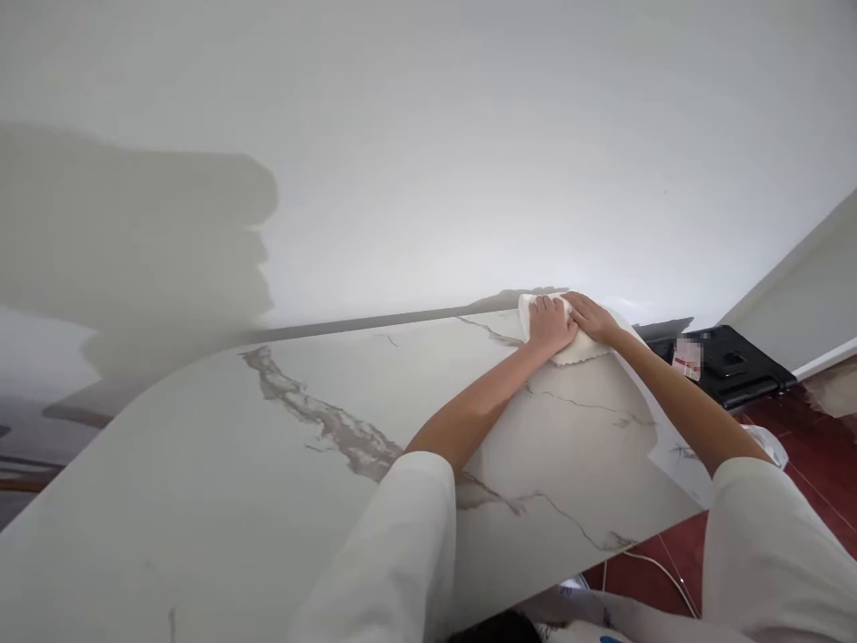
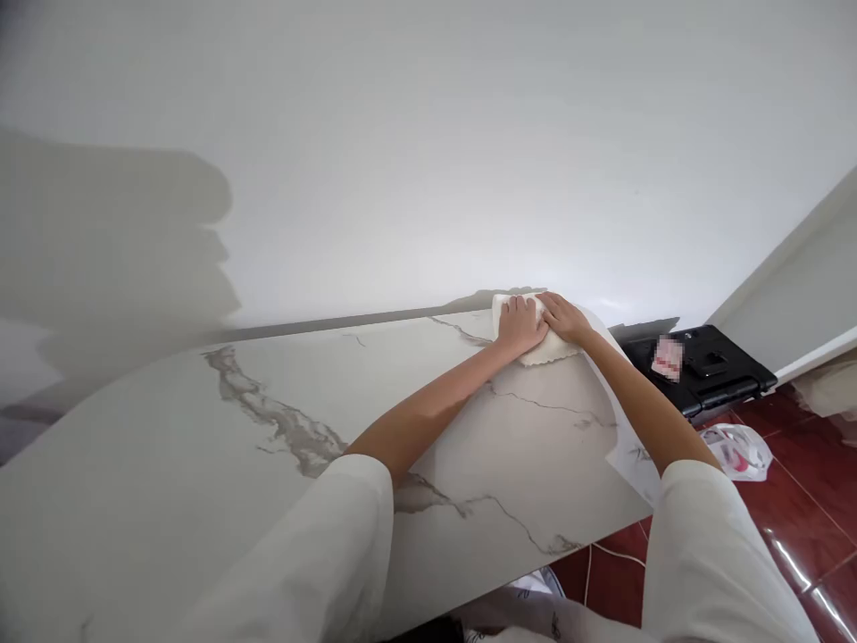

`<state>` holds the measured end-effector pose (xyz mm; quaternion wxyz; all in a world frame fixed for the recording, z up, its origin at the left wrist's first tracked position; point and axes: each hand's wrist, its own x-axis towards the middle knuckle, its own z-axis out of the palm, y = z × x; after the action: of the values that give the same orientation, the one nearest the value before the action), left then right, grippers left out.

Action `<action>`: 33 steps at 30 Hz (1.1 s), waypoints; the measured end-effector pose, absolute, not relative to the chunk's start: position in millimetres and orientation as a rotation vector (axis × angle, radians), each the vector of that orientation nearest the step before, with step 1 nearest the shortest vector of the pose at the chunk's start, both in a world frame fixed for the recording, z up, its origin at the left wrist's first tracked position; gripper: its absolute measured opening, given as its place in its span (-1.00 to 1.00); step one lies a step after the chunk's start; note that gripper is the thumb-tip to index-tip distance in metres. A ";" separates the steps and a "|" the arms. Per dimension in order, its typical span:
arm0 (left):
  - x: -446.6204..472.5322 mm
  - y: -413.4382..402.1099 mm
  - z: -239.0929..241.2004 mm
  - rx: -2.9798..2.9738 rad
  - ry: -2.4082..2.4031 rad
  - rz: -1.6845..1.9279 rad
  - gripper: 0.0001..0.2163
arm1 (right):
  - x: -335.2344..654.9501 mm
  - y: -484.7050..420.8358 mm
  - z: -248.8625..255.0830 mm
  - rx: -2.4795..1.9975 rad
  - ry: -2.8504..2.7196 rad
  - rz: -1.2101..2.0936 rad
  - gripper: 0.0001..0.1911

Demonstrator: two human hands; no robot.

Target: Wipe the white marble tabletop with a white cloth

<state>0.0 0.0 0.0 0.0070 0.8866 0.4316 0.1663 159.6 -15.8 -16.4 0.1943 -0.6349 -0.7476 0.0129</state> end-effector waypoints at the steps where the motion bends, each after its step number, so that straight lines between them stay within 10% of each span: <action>1: -0.3 -0.4 -0.4 2.774 1.349 0.510 -0.49 | 158.2 -17.0 -15.6 -1.791 -2.093 0.038 -0.47; 33: -101.5 -128.2 10.8 2.956 1.341 0.283 -0.49 | 56.6 -147.8 -19.2 -1.694 -2.154 -0.078 -0.41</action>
<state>-101.5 -128.2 10.8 -0.0584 0.9056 0.4109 0.0868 56.6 -147.8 -19.2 0.1987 -0.6057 -0.7700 -0.0278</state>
